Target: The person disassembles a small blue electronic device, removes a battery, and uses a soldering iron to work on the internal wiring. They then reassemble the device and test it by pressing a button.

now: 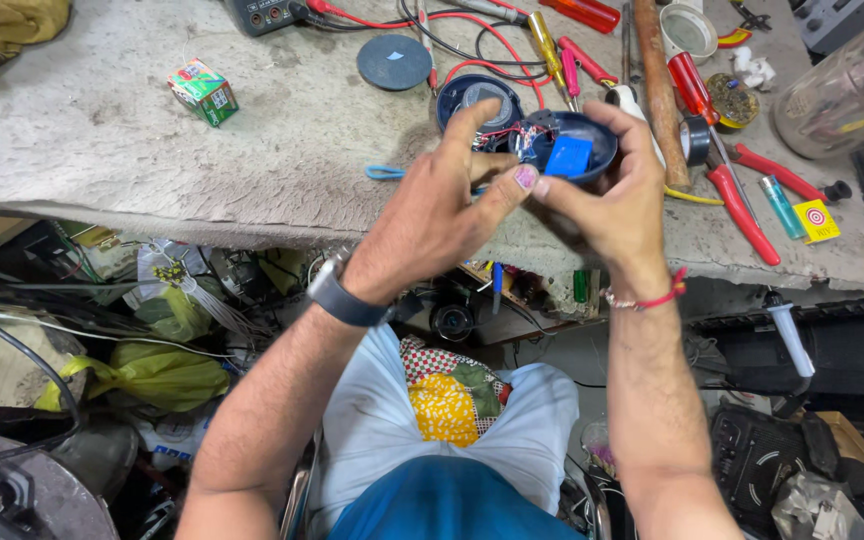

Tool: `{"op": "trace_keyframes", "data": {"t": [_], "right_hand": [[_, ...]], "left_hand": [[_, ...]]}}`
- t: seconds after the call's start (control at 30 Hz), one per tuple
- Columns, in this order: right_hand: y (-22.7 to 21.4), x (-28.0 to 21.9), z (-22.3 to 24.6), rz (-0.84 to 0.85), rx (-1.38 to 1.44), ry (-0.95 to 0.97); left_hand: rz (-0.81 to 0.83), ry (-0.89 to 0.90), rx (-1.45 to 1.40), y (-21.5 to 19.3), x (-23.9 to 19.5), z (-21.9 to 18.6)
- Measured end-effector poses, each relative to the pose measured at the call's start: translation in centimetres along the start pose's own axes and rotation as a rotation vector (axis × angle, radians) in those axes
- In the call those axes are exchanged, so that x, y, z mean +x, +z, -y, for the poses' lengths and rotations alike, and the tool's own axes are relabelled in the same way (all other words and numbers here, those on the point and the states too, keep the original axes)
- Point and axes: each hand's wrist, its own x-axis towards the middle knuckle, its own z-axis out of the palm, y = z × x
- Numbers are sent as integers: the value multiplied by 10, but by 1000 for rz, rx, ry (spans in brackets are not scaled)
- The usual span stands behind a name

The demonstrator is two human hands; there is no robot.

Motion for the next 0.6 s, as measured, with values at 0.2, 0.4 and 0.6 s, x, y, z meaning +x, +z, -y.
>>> {"op": "trace_keyframes", "data": {"t": [0.2,0.4,0.6], "right_hand": [[-34,55,-20,150,563,187],[-36,89,-27,289,659,309],[-30,89,-32,217,556,246]], "left_hand": [[68,241,114,-37,71,22],[245,328,149,-26,115,46],[289,379,223,-8,115,68]]}}
